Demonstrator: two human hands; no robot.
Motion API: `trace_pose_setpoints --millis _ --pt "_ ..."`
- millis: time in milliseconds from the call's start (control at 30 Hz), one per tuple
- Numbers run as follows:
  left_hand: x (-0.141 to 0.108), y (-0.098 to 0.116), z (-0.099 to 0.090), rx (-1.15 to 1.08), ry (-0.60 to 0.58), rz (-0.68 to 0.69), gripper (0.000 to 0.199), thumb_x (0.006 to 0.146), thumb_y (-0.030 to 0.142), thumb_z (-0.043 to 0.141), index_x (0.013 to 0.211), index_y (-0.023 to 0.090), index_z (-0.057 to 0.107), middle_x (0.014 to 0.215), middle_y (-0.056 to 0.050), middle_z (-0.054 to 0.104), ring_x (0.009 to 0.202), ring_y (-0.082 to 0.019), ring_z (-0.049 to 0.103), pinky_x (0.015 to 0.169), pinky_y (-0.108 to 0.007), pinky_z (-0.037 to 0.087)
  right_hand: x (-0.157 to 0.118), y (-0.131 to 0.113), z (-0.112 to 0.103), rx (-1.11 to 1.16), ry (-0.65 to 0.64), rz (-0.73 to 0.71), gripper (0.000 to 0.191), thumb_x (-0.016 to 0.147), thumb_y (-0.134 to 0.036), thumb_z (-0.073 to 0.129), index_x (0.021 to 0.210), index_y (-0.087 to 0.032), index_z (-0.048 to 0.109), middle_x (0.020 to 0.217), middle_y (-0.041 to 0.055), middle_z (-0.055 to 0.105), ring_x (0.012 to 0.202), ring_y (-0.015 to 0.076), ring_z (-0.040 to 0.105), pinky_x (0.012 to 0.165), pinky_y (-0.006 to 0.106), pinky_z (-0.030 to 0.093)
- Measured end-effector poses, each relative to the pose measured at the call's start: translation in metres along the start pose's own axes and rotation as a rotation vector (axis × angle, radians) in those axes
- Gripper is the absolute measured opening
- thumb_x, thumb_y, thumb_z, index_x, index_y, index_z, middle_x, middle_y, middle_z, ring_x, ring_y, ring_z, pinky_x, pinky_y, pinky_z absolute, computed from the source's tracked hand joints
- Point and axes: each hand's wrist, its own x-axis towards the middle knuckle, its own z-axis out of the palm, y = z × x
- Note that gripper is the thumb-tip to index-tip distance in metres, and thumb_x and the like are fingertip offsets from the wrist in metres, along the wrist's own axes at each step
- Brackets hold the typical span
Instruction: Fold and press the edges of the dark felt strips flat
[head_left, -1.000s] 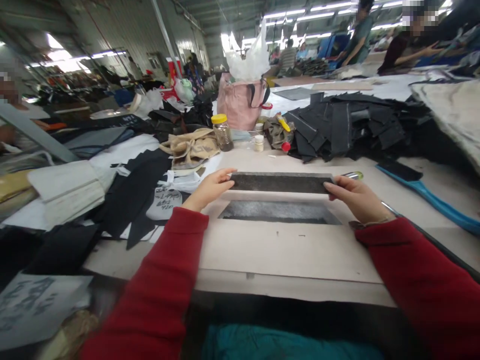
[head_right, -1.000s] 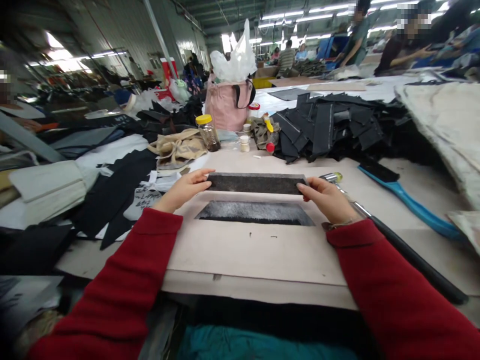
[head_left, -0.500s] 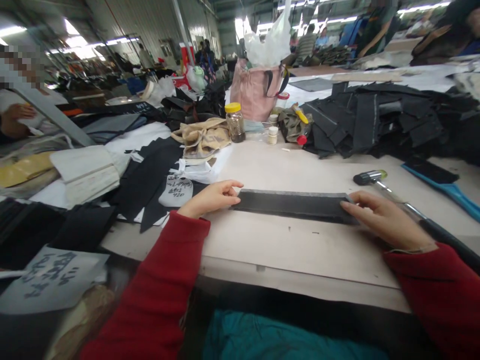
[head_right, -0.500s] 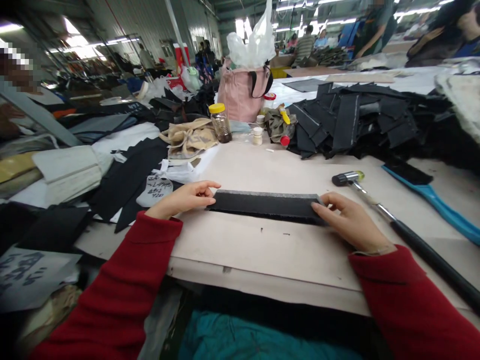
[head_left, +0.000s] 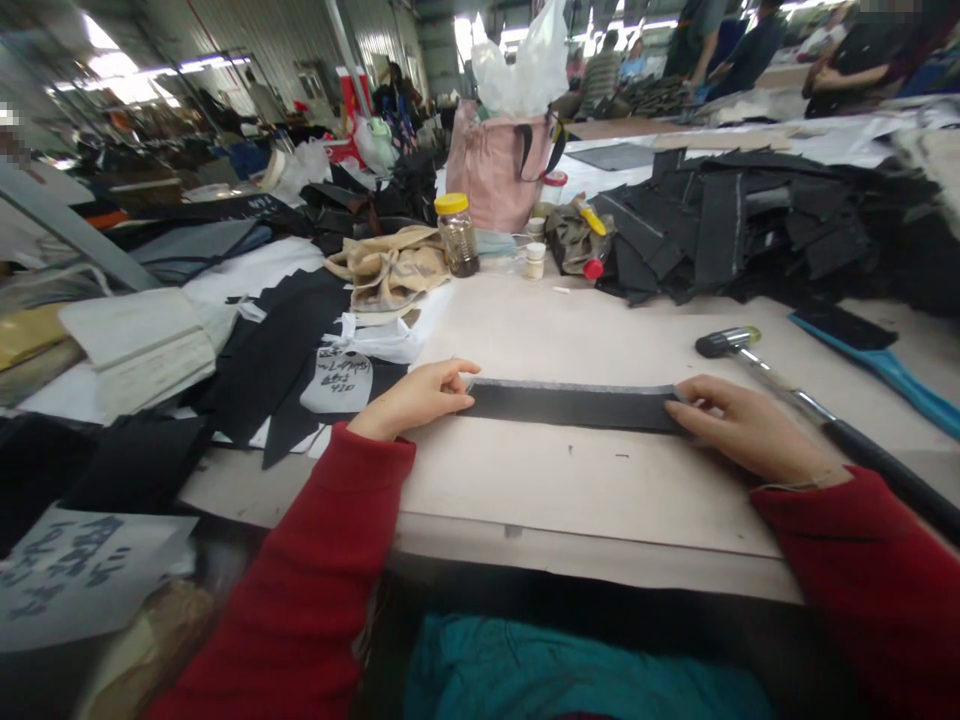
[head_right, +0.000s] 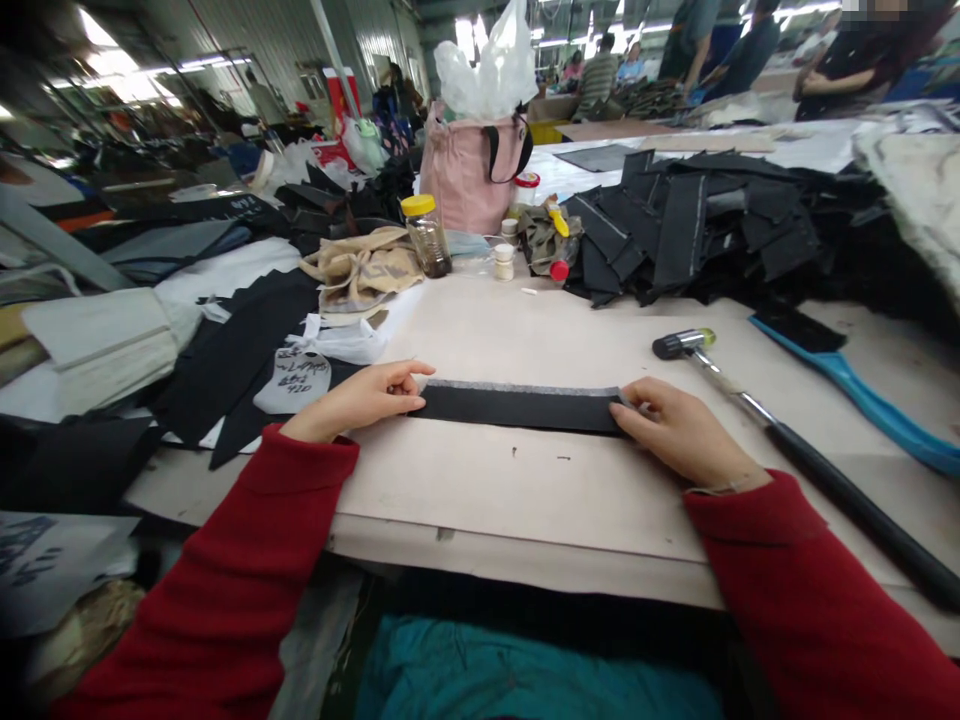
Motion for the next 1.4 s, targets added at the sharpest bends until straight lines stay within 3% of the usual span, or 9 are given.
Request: trace_pose_setpoints --millis 467,1100,1233,1333,1400 --pt "0.004 -0.003 0.002 0.136 0.013 -0.025 0.052 0.074 0.039 0.050 0.122 0.020 0.044 0.071 0.003 0.056 0.065 -0.014 0.052 0.061 -0.023 0.039 0.000 0.004 0.007 -0.081 0.113 -0.163 0.013 0.076 -0.029 0.048 0.069 -0.019 0.052 0.068 0.0001 0.052 0.063 0.0127 0.046 0.058 0.024 0.035" --pt "0.009 -0.006 0.005 0.228 0.008 -0.009 0.055 0.075 0.042 0.047 0.126 0.023 0.037 0.072 0.002 0.051 0.062 -0.014 0.048 0.059 -0.025 0.038 -0.002 0.002 0.007 -0.164 0.110 -0.259 0.015 0.076 -0.021 0.049 0.062 -0.019 0.042 0.071 0.0015 0.049 0.067 0.0137 0.044 0.064 0.026 0.035" --pt "0.008 -0.003 0.005 0.298 0.092 0.063 0.054 0.073 0.039 0.049 0.124 0.022 0.041 0.093 -0.003 0.049 0.079 -0.018 0.050 0.072 -0.030 0.042 -0.003 0.005 0.007 -0.135 0.189 -0.249 0.010 0.074 -0.023 0.055 0.072 -0.018 0.047 0.086 0.0051 0.051 0.080 0.0169 0.049 0.074 0.029 0.040" --pt "0.009 -0.002 0.005 0.296 0.046 0.127 0.042 0.075 0.038 0.047 0.114 0.024 0.050 0.101 -0.004 0.048 0.087 -0.019 0.049 0.079 -0.032 0.041 -0.005 0.009 0.006 -0.145 0.266 -0.249 0.018 0.074 -0.026 0.058 0.087 -0.018 0.051 0.094 0.0077 0.051 0.091 0.0209 0.048 0.082 0.035 0.040" --pt "0.010 -0.003 0.004 0.289 -0.006 0.149 0.032 0.076 0.037 0.045 0.102 0.023 0.058 0.101 -0.004 0.049 0.088 -0.018 0.049 0.082 -0.031 0.041 -0.007 0.010 0.006 -0.148 0.242 -0.295 0.016 0.076 -0.023 0.056 0.092 -0.019 0.054 0.097 0.0078 0.051 0.093 0.0207 0.048 0.084 0.035 0.040"
